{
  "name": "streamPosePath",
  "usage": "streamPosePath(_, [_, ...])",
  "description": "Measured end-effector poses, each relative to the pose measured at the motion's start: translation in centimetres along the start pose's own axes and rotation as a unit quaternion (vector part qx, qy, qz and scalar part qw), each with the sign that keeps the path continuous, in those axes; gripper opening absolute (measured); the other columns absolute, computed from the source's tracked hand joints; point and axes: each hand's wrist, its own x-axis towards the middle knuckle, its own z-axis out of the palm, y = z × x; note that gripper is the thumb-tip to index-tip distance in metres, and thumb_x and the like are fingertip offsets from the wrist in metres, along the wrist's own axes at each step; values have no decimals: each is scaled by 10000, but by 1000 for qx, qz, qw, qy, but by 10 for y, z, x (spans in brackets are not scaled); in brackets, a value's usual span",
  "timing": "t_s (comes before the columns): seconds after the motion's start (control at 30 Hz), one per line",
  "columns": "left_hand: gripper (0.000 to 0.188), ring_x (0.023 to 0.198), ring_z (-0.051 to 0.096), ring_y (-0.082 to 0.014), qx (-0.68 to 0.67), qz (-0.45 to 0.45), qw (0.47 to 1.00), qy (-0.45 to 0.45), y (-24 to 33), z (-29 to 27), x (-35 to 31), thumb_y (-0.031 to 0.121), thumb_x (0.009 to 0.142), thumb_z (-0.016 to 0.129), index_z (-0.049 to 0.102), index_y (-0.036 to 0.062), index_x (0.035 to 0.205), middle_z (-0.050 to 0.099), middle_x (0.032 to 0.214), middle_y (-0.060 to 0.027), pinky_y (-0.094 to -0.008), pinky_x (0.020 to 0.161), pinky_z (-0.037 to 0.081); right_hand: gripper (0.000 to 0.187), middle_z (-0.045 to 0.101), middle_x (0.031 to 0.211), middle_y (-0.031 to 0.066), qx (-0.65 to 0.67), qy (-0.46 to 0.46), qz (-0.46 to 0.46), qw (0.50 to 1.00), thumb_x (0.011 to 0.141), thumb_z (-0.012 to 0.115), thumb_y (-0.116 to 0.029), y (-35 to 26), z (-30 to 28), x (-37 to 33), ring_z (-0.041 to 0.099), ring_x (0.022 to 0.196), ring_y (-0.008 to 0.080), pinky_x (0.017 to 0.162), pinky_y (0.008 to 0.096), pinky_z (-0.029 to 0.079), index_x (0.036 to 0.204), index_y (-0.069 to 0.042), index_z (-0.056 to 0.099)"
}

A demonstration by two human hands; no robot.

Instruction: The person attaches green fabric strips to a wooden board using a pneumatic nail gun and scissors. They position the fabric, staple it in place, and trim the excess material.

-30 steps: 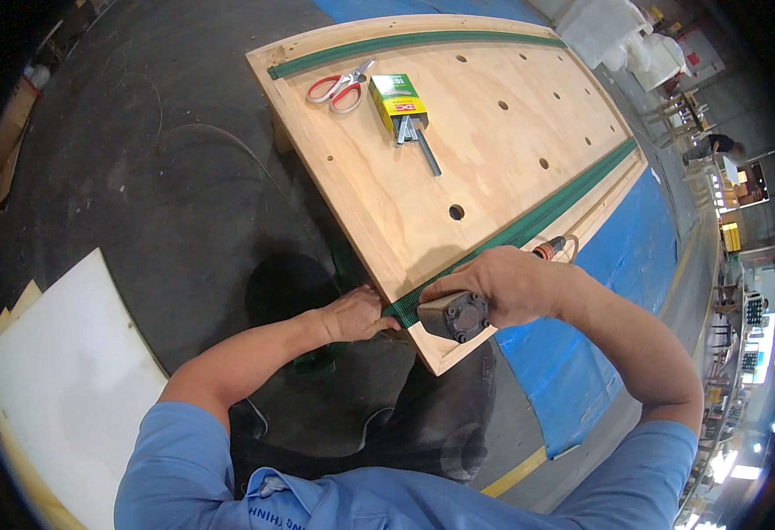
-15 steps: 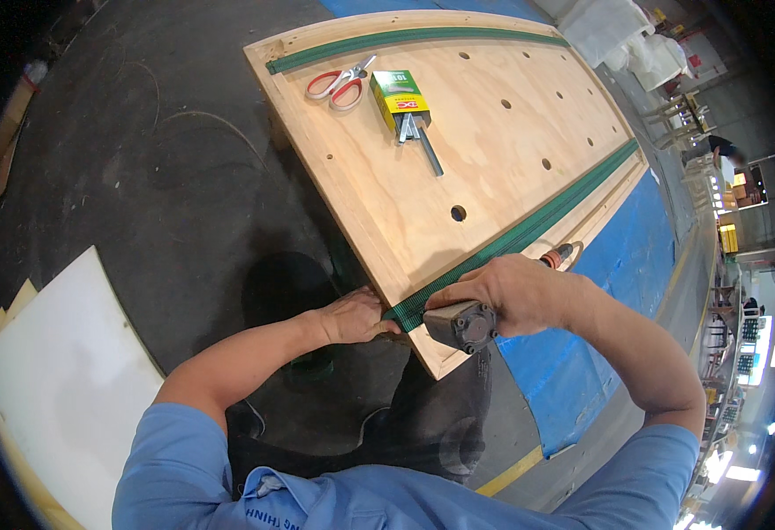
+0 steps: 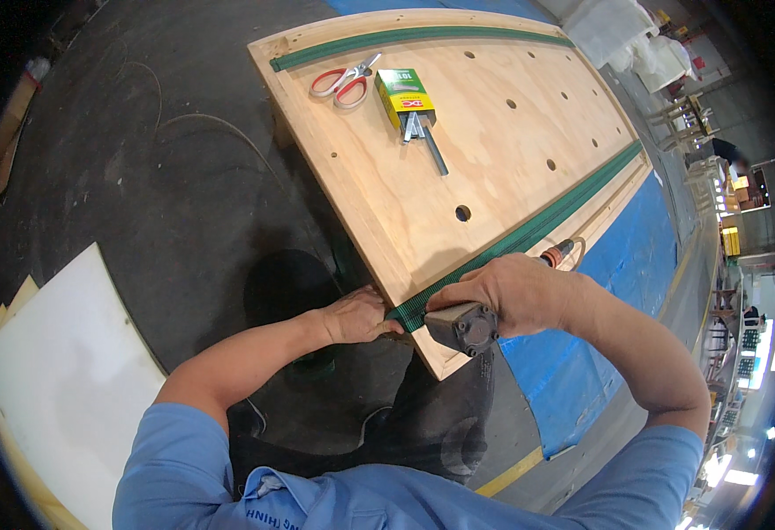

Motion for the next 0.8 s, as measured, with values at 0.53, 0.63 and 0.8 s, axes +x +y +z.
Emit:
streamPosePath(0.53, [695,1128,678,-443,10,21,999,44,-4,6,0,558,1087,476,742,-83,1048,739,1086,-279,-512,1067,487,615,774,1119,148,3,55,-14,998,798,794,-62,-2,-1,-5,743,1025,359,867,430,586,1393,-160,672])
streamPosePath(0.63, [692,1127,680,-435,26,9,999,22,-2,1,-1,559,1087,476,739,-81,1056,741,1083,-270,-510,1068,484,603,775,1134,144,-5,46,-17,999,805,793,-69,-2,-1,-1,744,1031,354,874,428,587,1389,-164,677])
streamPosePath(0.8, [691,1154,666,-443,6,0,1000,-19,13,-12,3,558,1087,480,719,-91,1106,732,1115,-280,-513,1086,471,597,777,1143,131,-17,23,17,999,814,792,-85,0,2,-2,746,1038,342,874,425,589,1390,-187,673])
